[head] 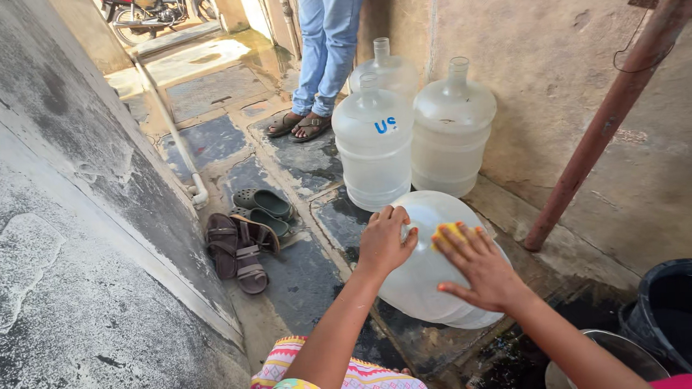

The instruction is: The person washes several large plastic water jugs using a yellow sponge, scrubbing the exterior surfaces of the containers one at a time.

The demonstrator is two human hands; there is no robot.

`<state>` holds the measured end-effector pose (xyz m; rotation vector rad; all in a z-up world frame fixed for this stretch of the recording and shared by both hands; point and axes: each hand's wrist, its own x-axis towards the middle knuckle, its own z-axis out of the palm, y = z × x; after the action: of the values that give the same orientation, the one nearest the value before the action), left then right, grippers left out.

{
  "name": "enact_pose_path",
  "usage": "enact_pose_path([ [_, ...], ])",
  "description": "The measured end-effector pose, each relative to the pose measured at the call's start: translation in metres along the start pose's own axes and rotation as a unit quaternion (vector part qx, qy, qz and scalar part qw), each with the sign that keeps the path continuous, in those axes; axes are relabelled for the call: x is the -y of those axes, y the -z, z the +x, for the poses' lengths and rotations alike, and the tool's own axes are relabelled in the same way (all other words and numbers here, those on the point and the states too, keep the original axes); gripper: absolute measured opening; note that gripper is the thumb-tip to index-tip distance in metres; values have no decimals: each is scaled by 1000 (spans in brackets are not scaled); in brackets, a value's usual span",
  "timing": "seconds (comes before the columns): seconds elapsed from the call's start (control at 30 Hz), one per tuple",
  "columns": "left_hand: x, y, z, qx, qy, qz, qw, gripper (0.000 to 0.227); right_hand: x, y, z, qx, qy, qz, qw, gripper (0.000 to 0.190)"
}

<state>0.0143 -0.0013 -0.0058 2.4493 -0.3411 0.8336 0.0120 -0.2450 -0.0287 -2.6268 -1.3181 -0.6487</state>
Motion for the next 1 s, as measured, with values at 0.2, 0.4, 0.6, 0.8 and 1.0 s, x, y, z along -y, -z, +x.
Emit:
enact_pose_path([
  [0.2,-1,-3,-2,22,15,-5,1000,25,1,0,-9,0,-51,34,998,92],
  [0.4,2,-2,-2,26,32,2,999,24,20,2,-19,-9,0,27,1000,100],
  [0.6,2,0,1,35,31,-1,999,23,25,9,-19,-10,25,22,999,102],
  [0.8,2,-4,4,42,26,-10,999,24,20,13,-23,11,22,31,999,99],
  [1.0,0,2,4,19,0,-9,1000,23,10,11,-18,4,24,25,999,95],
])
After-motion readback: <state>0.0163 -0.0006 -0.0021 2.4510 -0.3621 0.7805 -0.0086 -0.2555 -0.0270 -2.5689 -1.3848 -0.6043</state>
